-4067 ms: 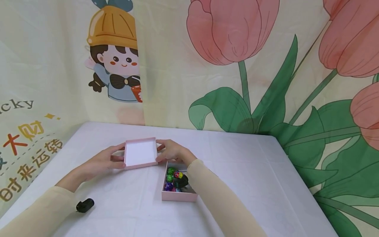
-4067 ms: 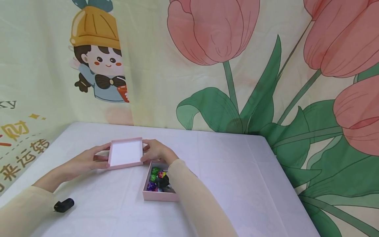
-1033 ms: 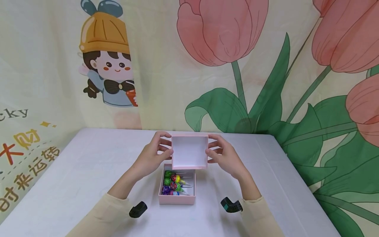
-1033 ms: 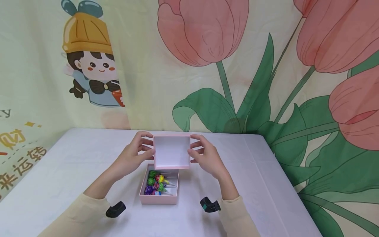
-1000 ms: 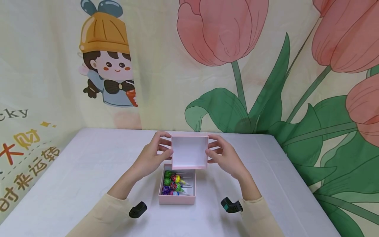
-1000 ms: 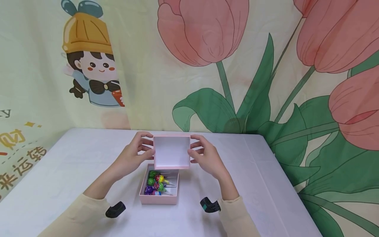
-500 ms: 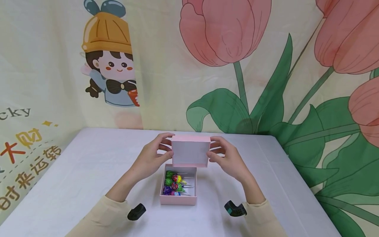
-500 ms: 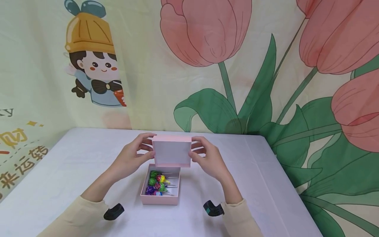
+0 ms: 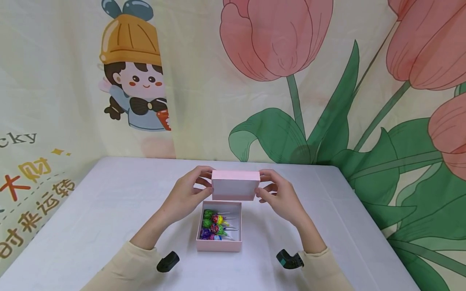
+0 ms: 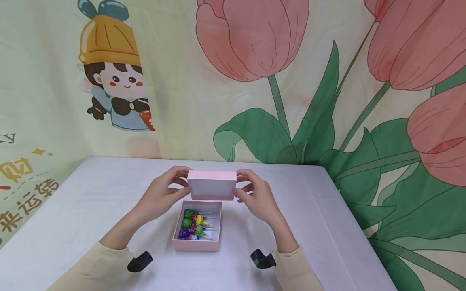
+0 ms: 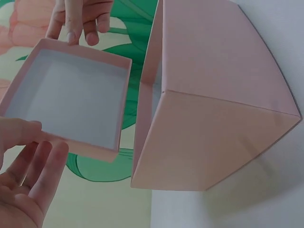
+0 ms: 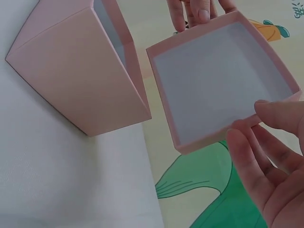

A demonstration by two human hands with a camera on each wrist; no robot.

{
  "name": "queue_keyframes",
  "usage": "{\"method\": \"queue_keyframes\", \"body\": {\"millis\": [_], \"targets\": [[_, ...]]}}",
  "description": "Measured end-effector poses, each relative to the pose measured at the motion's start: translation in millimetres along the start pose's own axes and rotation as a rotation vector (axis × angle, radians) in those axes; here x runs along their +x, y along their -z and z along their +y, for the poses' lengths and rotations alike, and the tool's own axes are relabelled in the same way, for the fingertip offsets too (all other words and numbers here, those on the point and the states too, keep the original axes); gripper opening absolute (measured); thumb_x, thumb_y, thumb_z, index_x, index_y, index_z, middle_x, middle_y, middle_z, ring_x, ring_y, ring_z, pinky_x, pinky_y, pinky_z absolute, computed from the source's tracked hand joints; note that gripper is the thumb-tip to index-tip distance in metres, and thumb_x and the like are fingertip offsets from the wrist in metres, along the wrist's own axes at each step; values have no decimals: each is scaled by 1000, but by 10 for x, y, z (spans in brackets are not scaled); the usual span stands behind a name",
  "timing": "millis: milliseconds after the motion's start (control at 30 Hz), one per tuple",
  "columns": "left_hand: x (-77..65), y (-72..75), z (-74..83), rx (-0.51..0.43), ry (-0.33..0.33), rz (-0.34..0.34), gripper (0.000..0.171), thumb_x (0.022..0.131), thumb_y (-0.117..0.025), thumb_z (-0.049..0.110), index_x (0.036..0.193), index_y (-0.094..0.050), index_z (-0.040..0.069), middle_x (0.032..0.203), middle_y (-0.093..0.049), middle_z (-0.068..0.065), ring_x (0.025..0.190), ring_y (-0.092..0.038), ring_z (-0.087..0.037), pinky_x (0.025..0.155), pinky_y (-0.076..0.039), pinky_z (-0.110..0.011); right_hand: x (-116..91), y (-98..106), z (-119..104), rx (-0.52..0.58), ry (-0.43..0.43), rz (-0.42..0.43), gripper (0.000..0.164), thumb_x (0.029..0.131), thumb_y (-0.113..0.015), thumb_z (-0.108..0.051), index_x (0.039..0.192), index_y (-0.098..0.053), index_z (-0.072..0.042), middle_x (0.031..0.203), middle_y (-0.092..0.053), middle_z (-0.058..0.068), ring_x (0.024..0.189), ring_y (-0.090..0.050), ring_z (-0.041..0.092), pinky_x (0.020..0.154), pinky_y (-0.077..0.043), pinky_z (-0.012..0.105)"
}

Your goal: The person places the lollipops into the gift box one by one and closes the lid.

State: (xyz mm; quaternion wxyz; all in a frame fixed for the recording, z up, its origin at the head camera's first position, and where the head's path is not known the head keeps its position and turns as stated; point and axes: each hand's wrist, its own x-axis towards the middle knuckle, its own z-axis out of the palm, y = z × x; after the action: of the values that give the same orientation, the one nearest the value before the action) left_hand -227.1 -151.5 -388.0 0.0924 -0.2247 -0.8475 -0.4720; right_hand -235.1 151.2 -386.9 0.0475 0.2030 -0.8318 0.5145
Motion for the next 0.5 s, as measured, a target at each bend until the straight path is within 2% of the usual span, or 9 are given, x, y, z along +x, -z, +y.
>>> {"method": "queue_keyframes", "body": {"millis": [100, 267, 500], "targets": [[-5, -7, 18, 23, -10, 10, 47, 99, -74, 4, 142, -58, 18, 132, -68, -6, 104, -69, -19, 88, -61, -35, -8, -3, 0, 35, -4, 1, 46, 99, -75, -5, 141, -61, -18, 131, -68, 14, 92, -77, 32, 76, -64, 34], [-12, -13, 54, 36, -11, 21, 47, 99, -74, 4, 141, -58, 18, 132, -68, -6, 99, -69, -17, 86, -61, -34, -16, 3, 4, 51, -1, 9, 46, 99, -74, -4, 141, -61, -18, 132, -67, 15, 90, -78, 27, 80, -64, 34], [-20, -26, 58, -34, 13, 5, 48, 101, -70, 2, 143, -56, 19, 136, -65, -10, 91, -75, -18, 82, -62, -32, -30, -6, 0, 81, -13, 8, 47, 99, -74, -2, 141, -61, -19, 133, -66, 15, 88, -79, 25, 82, -64, 34]]}}
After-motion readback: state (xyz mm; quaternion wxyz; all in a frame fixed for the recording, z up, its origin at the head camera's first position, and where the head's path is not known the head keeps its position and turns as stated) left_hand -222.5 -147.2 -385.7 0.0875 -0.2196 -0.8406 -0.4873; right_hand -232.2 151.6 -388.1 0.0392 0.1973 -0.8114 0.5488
